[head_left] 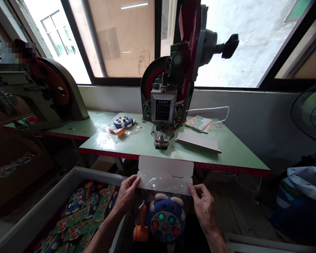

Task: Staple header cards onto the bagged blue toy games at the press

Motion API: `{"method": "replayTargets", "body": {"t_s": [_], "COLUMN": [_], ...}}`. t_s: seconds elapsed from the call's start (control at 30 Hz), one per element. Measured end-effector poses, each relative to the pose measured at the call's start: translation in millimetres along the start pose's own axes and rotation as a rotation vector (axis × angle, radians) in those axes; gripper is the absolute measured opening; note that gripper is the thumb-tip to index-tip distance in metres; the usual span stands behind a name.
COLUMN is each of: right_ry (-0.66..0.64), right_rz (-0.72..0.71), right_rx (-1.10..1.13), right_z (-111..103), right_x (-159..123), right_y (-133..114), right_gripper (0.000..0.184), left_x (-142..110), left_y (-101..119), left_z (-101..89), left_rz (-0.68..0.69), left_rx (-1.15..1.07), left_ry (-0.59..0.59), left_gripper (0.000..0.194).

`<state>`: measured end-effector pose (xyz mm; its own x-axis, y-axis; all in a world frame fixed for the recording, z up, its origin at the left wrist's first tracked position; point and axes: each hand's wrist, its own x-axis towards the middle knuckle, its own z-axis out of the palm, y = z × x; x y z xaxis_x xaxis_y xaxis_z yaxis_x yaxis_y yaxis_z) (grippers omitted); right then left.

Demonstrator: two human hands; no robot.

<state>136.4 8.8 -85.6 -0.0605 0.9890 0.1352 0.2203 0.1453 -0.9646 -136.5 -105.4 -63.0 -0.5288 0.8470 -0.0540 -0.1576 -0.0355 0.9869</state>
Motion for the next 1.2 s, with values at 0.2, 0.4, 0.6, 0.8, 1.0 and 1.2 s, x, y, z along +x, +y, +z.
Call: {"method": "replayTargets", "body": {"t_s": [0.2,0.4,0.6,0.8,1.0,1.2], "right_ry": [0.009,-0.201,-0.431,-0.405,-0.468,-0.264], "right_rz": [-0.004,0.162,0.251,0.324,0.293,0.072], "right_rx": [0.101,0.409,0.578,0.629,0.556,0.418], "right_z": [5.4,-1.0,-10.4,-5.7,-10.3,-5.1], "right_x": [6.1,11.2,15.0,15.8,12.7,10.4], "right_y": [9.7,-1.8,-9.1,9.1,4.4,11.7], "right_gripper": [0.042,0.064,0.068,0.033,0.036,0.032], "left_x": [3.7,7.3,8.7,5.7,4.3,-0.1], "left_y": [4.7,23.2,18.0,5.6,2.3,2.0], "left_z": [-9.9,-16.5,-23.6,-20.5,-18.9,-25.7], "left_rz": [-0.03,-0.043,-0.083,-0.07,-0.06,-0.079], "left_rx": [0.067,0.121,0.032,-0.096,-0.108,-0.016], "left_ry": [-0.029,-0.15,-0.157,-0.144,-0.091,-0.114], "left_gripper": [0.046,0.043,0.061,0.033,0.023,0.023]}}
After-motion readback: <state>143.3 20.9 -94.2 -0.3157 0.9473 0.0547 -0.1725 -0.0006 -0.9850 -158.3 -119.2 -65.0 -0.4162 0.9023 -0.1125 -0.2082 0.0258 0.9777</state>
